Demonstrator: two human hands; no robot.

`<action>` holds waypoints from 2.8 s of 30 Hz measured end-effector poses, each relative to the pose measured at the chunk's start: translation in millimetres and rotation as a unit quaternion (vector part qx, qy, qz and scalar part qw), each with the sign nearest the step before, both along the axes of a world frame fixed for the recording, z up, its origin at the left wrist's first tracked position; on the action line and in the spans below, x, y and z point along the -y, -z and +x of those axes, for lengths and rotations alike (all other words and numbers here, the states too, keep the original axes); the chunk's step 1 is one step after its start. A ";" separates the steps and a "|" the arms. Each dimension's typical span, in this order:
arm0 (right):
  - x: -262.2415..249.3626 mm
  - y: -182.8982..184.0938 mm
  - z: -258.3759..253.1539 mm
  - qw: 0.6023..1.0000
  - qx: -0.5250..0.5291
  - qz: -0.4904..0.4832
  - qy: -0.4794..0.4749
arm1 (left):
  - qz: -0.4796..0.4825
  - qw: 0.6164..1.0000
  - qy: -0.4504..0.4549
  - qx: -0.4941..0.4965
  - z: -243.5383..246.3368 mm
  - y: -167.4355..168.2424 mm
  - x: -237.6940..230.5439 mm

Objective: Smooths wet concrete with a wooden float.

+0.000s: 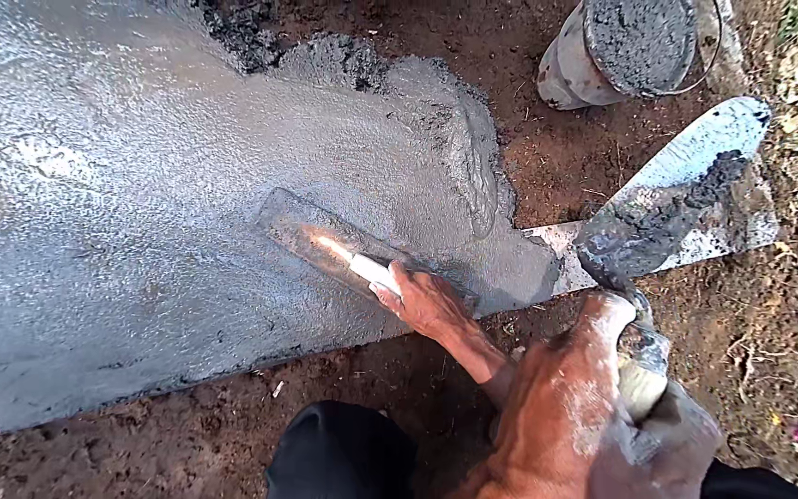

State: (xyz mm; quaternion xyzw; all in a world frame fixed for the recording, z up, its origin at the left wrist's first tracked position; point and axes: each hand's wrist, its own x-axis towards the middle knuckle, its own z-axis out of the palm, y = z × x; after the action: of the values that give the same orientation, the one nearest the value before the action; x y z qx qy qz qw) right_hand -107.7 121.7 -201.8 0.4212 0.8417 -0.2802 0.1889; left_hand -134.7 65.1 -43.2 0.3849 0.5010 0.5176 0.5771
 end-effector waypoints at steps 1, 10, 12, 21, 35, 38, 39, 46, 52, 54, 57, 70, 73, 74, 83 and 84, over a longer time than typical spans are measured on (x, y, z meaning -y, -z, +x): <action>-3.7 -1.3 4.3 1.000 -0.010 0.022 0.009 | 0.000 1.000 -0.004 0.002 -2.0 -2.6 -0.6; -46.5 -6.5 16.0 0.990 0.086 0.044 0.102 | -0.034 0.999 0.005 -0.021 0.0 -4.9 -8.8; -55.9 7.5 26.4 0.989 0.074 0.086 0.097 | -0.027 0.999 0.017 -0.021 4.2 0.2 -7.6; -111.4 -25.9 24.1 0.984 0.085 0.057 0.143 | -0.029 1.000 0.000 0.006 11.9 11.3 -14.9; -102.4 -10.6 97.6 0.901 -0.084 0.083 0.418 | -0.005 1.000 0.015 0.003 8.1 -3.5 -5.1; -126.7 16.9 56.9 0.893 -0.126 0.012 0.432 | 0.031 0.999 -0.025 -0.008 12.8 -0.3 -1.9; -126.5 13.7 40.0 0.907 -0.128 -0.004 0.402 | 0.034 0.999 -0.029 -0.008 13.1 -0.6 -1.1; -74.4 -6.9 -56.0 0.998 0.017 0.061 0.029 | 0.051 0.997 -0.053 -0.012 9.2 -5.1 0.7; -83.5 4.1 -77.7 0.993 0.015 0.109 0.036 | 0.014 1.000 -0.020 0.001 0.4 -8.4 -0.6; -100.7 2.0 -71.0 0.990 0.026 0.117 0.067 | 0.010 1.000 -0.020 0.002 0.1 -7.1 -1.5; -130.5 -2.9 -42.2 0.980 0.051 0.116 0.155 | 0.010 1.000 -0.016 0.002 0.2 -5.9 -0.6; 17.3 -19.2 -222.0 0.983 -0.156 -0.092 0.035 | 0.015 0.998 -0.045 0.037 -7.2 -5.2 4.8; 19.6 -7.6 -245.1 0.982 -0.161 -0.094 0.037 | 0.010 0.998 -0.051 0.027 -10.0 -4.7 5.4; 14.4 -3.7 -242.6 0.983 -0.153 -0.089 0.050 | 0.009 0.998 -0.050 0.026 -11.4 -4.8 5.3; -71.6 6.1 -152.3 0.985 -0.041 0.045 0.164 | 0.005 0.998 -0.049 0.030 -12.1 1.4 -3.5; -79.1 4.9 -140.0 0.983 -0.029 0.050 0.177 | 0.006 0.998 -0.051 0.036 -11.4 3.3 -4.5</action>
State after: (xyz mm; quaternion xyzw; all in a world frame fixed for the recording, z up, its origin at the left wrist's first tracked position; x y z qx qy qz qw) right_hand -247.7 200.8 -206.7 0.5636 0.7721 -0.2794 0.0905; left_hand -146.1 69.6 -46.5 0.3436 0.4957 0.5632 0.5648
